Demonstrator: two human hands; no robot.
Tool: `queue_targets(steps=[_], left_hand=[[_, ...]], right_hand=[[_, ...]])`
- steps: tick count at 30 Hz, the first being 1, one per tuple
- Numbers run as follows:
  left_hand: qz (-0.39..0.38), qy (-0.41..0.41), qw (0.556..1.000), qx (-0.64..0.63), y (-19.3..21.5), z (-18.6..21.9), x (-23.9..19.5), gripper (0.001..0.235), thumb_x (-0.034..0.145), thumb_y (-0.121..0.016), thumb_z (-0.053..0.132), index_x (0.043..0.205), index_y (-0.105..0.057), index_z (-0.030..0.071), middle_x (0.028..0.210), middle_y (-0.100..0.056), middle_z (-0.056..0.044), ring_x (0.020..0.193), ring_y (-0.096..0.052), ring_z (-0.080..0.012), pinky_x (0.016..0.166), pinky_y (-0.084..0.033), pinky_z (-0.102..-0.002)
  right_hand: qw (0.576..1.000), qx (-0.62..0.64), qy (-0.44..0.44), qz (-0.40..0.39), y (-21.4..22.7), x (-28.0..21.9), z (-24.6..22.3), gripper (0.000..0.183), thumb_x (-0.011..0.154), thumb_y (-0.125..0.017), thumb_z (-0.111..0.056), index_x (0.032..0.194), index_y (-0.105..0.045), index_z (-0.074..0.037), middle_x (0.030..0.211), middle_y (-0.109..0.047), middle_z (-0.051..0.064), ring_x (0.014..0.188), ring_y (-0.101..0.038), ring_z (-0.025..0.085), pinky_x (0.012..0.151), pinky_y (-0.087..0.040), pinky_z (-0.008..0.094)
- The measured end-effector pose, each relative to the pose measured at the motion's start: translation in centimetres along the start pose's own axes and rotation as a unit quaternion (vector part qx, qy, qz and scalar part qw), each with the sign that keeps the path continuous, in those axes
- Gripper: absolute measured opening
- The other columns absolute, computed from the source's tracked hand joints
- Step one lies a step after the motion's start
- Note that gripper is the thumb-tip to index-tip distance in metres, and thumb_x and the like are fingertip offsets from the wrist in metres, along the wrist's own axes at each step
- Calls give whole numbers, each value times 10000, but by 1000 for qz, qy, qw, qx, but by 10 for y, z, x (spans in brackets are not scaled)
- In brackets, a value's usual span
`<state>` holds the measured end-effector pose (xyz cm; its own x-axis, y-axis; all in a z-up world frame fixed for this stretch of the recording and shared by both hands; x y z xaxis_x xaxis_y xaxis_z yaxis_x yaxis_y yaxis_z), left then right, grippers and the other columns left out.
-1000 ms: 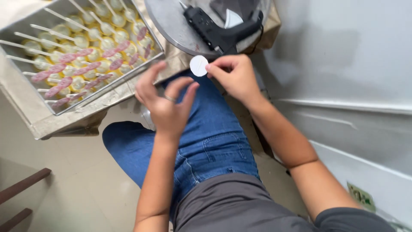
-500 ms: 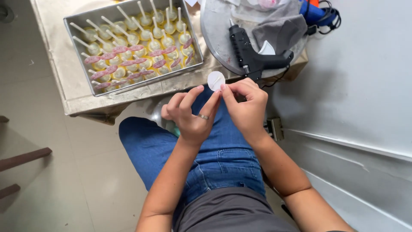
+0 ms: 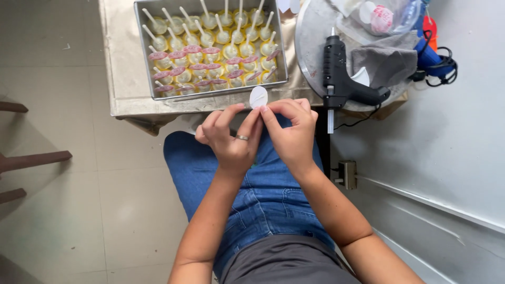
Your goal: Applying decorative labels to packaged lollipops using a glue gun.
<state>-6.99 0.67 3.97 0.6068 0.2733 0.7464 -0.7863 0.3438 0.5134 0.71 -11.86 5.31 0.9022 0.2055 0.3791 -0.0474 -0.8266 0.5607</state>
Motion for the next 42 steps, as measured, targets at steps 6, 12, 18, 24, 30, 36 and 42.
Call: queue_targets(steps=[6,12,18,24,30,36,42], left_hand=[[70,320,886,-328,-16,-80,-15,157,900,-834,52,1026,-777,125,1197,-445,-1,1121,-477,-146,1019,-417,-281],[71,394,773,-492,-43,-110,-35,128,903,-824,13,1020,-775,29,1127,-443,0,1057,-454,-104,967,-392,-228],[8,358,828,-432,-29,-104,-14,125,896,-835,40,1010,-788,54,1097,-409,21,1062,-460,-102,1004,-386,-212],[-33,327,872,-363,-29,-109,-5,150,863,-866,70,998,-800,66,1065,-412,6,1032,-475,-125,992,-401,-232],[-52,295,903,-307,-33,-114,10,180,844,-882,89,1009,-814,102,1029,-413,-1,970,-484,-142,921,-441,-257],[-68,231,932,-272,-46,-115,38,196,847,-888,115,1027,-815,143,1034,-399,-13,955,-472,-167,883,-439,-282],[-128,104,977,-137,-76,-144,82,391,909,-843,114,1283,-808,224,1128,-473,-37,1086,-463,-246,973,-390,-405]], right_hand=[[998,-41,42,13,-2,9,-15,126,887,-851,-210,960,-809,-116,903,-767,5,876,-643,177,851,-409,344],[988,-44,144,-34,-5,42,-35,155,899,-867,-190,1029,-801,-137,994,-766,9,926,-654,194,861,-403,353],[969,-11,182,-169,-24,69,-41,146,887,-862,-197,1006,-787,-160,962,-730,-15,931,-644,201,836,-397,345],[945,-81,226,-221,-36,82,-41,127,842,-828,-181,922,-732,-153,924,-680,-15,934,-621,206,832,-376,360],[915,-110,285,-264,-48,97,-30,130,861,-832,-201,916,-717,-178,920,-672,-39,937,-617,202,833,-373,369],[884,-167,331,-284,-58,115,-20,121,844,-808,-196,895,-702,-167,899,-644,-22,934,-611,204,837,-378,368],[868,-261,372,-201,-70,148,5,99,880,-790,-210,864,-699,-174,897,-640,-37,918,-589,199,883,-377,402]])
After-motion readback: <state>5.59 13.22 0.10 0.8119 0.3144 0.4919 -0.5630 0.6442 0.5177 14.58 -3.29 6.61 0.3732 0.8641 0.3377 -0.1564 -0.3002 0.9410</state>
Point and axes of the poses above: each hand's wrist, its own x-axis towards the middle knuckle, its own y-axis out of the back of the hand, z = x × y, the point moved 8 cm from there along x, towards the middle knuckle
